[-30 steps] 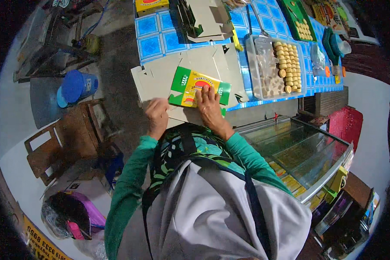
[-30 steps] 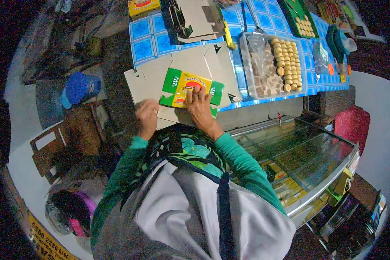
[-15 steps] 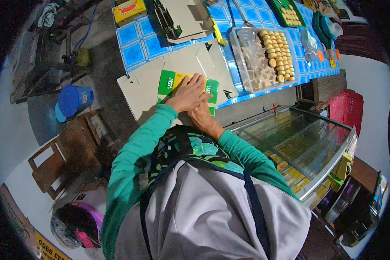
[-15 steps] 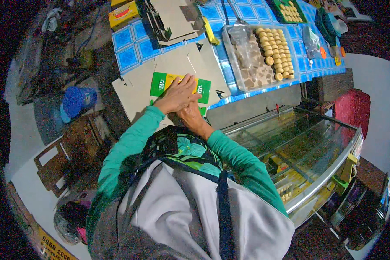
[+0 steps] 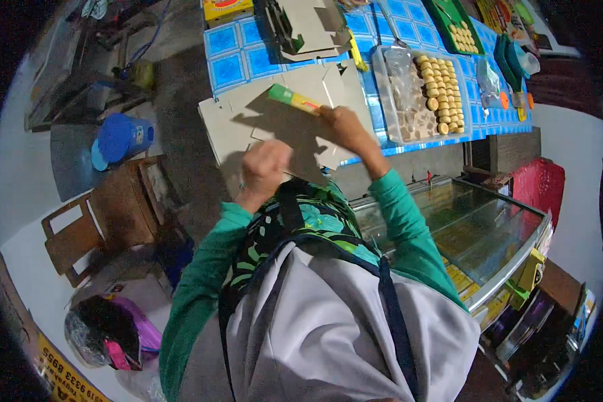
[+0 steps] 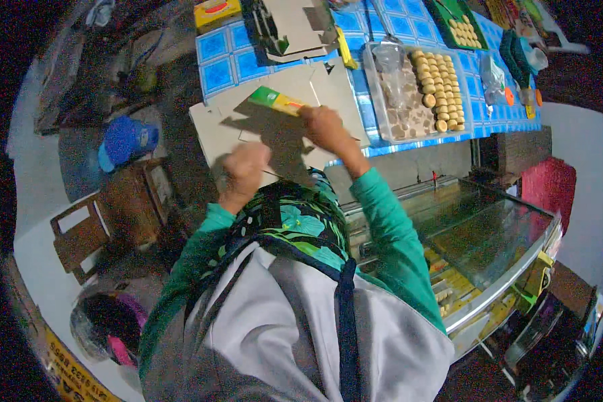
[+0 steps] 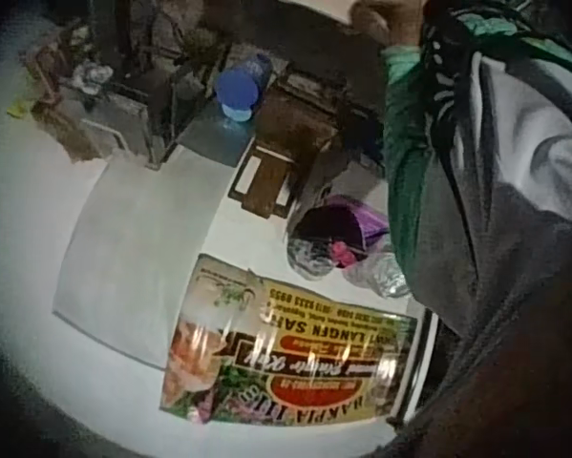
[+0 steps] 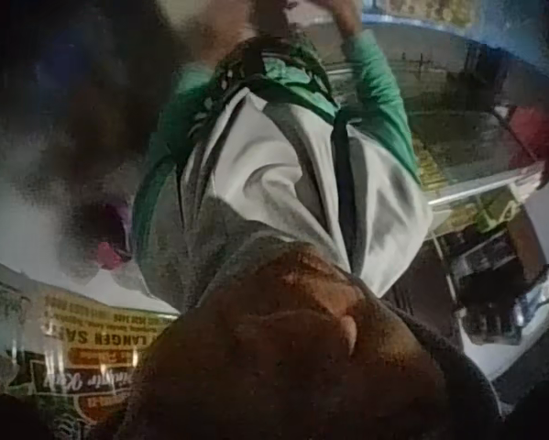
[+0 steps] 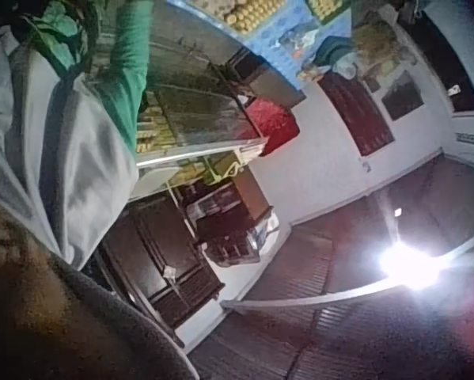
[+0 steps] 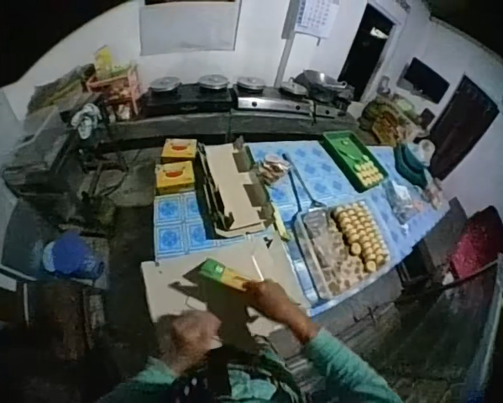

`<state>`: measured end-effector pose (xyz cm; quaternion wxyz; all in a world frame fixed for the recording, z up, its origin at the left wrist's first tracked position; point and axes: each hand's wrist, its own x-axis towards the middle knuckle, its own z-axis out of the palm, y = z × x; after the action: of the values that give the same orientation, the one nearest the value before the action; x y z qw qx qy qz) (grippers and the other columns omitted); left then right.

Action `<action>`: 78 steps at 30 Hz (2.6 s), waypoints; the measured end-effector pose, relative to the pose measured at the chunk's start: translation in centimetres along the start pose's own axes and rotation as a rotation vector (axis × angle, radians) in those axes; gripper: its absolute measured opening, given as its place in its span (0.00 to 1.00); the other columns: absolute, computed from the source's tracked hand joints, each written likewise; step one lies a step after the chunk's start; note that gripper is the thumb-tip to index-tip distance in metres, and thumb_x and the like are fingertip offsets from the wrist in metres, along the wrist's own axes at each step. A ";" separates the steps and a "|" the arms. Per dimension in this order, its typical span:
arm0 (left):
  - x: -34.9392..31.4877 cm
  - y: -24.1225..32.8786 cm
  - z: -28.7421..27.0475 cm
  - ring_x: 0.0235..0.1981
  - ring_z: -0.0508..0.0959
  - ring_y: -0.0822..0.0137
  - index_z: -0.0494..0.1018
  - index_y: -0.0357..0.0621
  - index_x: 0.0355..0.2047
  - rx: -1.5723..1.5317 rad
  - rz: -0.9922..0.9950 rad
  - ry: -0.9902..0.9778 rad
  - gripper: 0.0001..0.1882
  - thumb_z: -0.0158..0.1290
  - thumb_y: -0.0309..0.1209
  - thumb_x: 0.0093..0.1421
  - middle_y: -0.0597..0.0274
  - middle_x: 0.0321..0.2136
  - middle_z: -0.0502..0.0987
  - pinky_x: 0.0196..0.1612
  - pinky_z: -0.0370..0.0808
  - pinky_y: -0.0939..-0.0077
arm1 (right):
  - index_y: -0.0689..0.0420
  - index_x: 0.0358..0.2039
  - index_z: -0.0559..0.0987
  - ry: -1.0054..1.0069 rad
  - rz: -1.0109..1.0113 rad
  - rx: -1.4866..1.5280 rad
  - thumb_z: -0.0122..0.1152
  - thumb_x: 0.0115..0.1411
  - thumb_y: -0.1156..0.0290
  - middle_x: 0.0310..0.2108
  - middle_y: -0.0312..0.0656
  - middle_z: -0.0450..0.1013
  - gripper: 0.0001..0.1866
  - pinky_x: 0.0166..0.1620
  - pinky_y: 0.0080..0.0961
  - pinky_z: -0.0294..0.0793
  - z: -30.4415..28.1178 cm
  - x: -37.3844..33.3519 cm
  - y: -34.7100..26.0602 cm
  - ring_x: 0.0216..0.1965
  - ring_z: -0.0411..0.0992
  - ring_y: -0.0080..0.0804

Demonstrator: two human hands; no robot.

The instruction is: The person folds several cardboard takeout food boxes by hand, pressing the creases and tucking in the tabs to form the containers.

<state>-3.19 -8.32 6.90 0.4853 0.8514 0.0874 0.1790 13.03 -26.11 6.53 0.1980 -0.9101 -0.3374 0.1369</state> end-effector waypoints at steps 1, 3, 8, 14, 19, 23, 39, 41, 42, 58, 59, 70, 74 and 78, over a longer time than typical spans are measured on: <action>-1.0 0.1 0.8 0.47 0.71 0.51 0.74 0.35 0.38 0.139 0.224 -0.130 0.11 0.50 0.28 0.57 0.47 0.37 0.75 0.52 0.68 0.56 | 0.55 0.31 0.78 -0.092 -0.079 0.104 0.55 0.51 0.66 0.27 0.53 0.75 0.09 0.33 0.46 0.72 -1.7 1.0 0.8 0.29 0.74 0.55; -1.9 -0.7 1.7 0.47 0.70 0.50 0.74 0.36 0.38 0.277 0.452 -0.257 0.11 0.51 0.28 0.55 0.48 0.38 0.75 0.54 0.66 0.54 | 0.58 0.32 0.78 -0.087 -0.237 0.113 0.53 0.51 0.67 0.27 0.56 0.74 0.11 0.34 0.45 0.72 -4.1 2.5 2.4 0.30 0.74 0.55; -3.9 -4.2 4.0 0.57 0.61 0.46 0.72 0.38 0.43 0.414 0.349 -0.353 0.16 0.52 0.30 0.54 0.50 0.49 0.70 0.60 0.55 0.48 | 0.65 0.38 0.77 -0.499 -0.342 0.007 0.53 0.58 0.66 0.42 0.52 0.73 0.15 0.52 0.37 0.68 -6.8 0.7 0.1 0.41 0.71 0.53; -4.5 -3.4 2.5 0.48 0.72 0.47 0.73 0.32 0.42 0.041 -0.138 -0.530 0.22 0.51 0.37 0.52 0.40 0.45 0.72 0.49 0.69 0.57 | 0.64 0.39 0.79 -0.467 -0.349 0.090 0.58 0.57 0.57 0.55 0.58 0.58 0.21 0.58 0.41 0.61 -3.5 -4.4 -5.9 0.57 0.57 0.55; -4.4 -4.1 2.2 0.29 0.74 0.45 0.74 0.33 0.20 0.486 0.010 -0.659 0.09 0.50 0.30 0.45 0.45 0.26 0.75 0.36 0.71 0.55 | 0.57 0.37 0.82 -0.457 -0.124 0.246 0.60 0.54 0.56 0.52 0.55 0.57 0.18 0.55 0.43 0.61 2.4 -3.6 -4.3 0.52 0.58 0.57; -4.5 -5.2 0.2 0.24 0.76 0.49 0.72 0.36 0.17 -0.006 0.389 -0.238 0.06 0.46 0.23 0.47 0.50 0.21 0.74 0.29 0.74 0.62 | 0.54 0.35 0.83 -0.413 -0.142 0.163 0.61 0.53 0.54 0.53 0.58 0.56 0.17 0.54 0.46 0.64 2.2 -4.2 -5.6 0.53 0.56 0.60; 6.9 2.5 9.5 0.58 0.58 0.40 0.64 0.30 0.53 0.591 0.164 -1.098 0.41 0.35 0.60 0.60 0.39 0.55 0.62 0.60 0.55 0.49 | 0.56 0.55 0.68 -0.401 -0.114 0.289 0.51 0.58 0.62 0.55 0.53 0.64 0.25 0.60 0.41 0.57 5.3 -7.4 -6.1 0.58 0.60 0.50; 5.1 3.2 11.2 0.55 0.63 0.41 0.66 0.21 0.47 0.731 0.257 -0.968 0.48 0.37 0.65 0.57 0.29 0.52 0.64 0.58 0.58 0.52 | 0.55 0.55 0.68 -0.321 -0.188 0.383 0.49 0.59 0.57 0.54 0.51 0.67 0.25 0.58 0.38 0.59 5.9 -9.4 -4.4 0.57 0.60 0.50; 5.2 3.5 11.2 0.55 0.63 0.41 0.66 0.21 0.47 0.731 0.258 -0.972 0.48 0.37 0.65 0.57 0.29 0.52 0.64 0.58 0.58 0.52 | 0.55 0.55 0.68 -0.320 -0.186 0.386 0.49 0.59 0.57 0.54 0.51 0.67 0.25 0.58 0.38 0.59 5.6 -9.5 -4.7 0.57 0.60 0.50; 6.6 -3.9 -1.5 0.49 0.71 0.60 0.71 0.37 0.47 0.080 -0.125 -0.202 0.17 0.44 0.35 0.64 0.54 0.48 0.71 0.52 0.66 0.68 | 0.59 0.39 0.79 -0.314 -0.208 0.057 0.59 0.51 0.63 0.41 0.55 0.69 0.18 0.41 0.42 0.70 1.2 -3.9 -5.0 0.47 0.66 0.49; 6.0 -4.6 -2.0 0.41 0.76 0.65 0.74 0.35 0.41 -0.143 -0.302 0.218 0.16 0.46 0.36 0.64 0.57 0.40 0.77 0.45 0.71 0.72 | 0.61 0.38 0.79 -0.509 -0.160 0.284 0.58 0.51 0.63 0.33 0.53 0.73 0.17 0.38 0.36 0.72 -0.5 -2.8 -3.8 0.38 0.73 0.44; -2.6 -5.8 -0.5 0.34 0.73 0.73 0.74 0.34 0.38 -0.472 -0.675 0.536 0.18 0.56 0.39 0.58 0.62 0.33 0.76 0.38 0.71 0.76 | 0.62 0.41 0.78 -0.343 0.196 0.583 0.65 0.52 0.59 0.34 0.39 0.76 0.22 0.42 0.24 0.71 -8.9 7.7 10.7 0.36 0.72 0.27; -2.9 -3.4 -0.6 0.36 0.76 0.68 0.75 0.35 0.40 -0.214 -0.773 0.222 0.16 0.58 0.34 0.55 0.59 0.32 0.77 0.38 0.74 0.74 | 0.61 0.37 0.79 -0.299 0.113 0.462 0.60 0.55 0.60 0.32 0.41 0.76 0.17 0.40 0.25 0.71 -6.1 7.2 13.5 0.33 0.72 0.28; -3.3 -3.2 -0.3 0.31 0.78 0.67 0.75 0.37 0.41 -0.335 -0.894 0.216 0.16 0.59 0.32 0.54 0.56 0.32 0.77 0.28 0.77 0.76 | 0.60 0.32 0.78 -0.348 0.084 0.198 0.58 0.55 0.64 0.32 0.49 0.76 0.11 0.44 0.33 0.70 -3.6 7.7 14.6 0.39 0.74 0.42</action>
<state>-6.28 -7.52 3.59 0.6332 0.6170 0.4644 0.0521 28.23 -32.12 2.21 0.2195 -0.8620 -0.3130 0.3329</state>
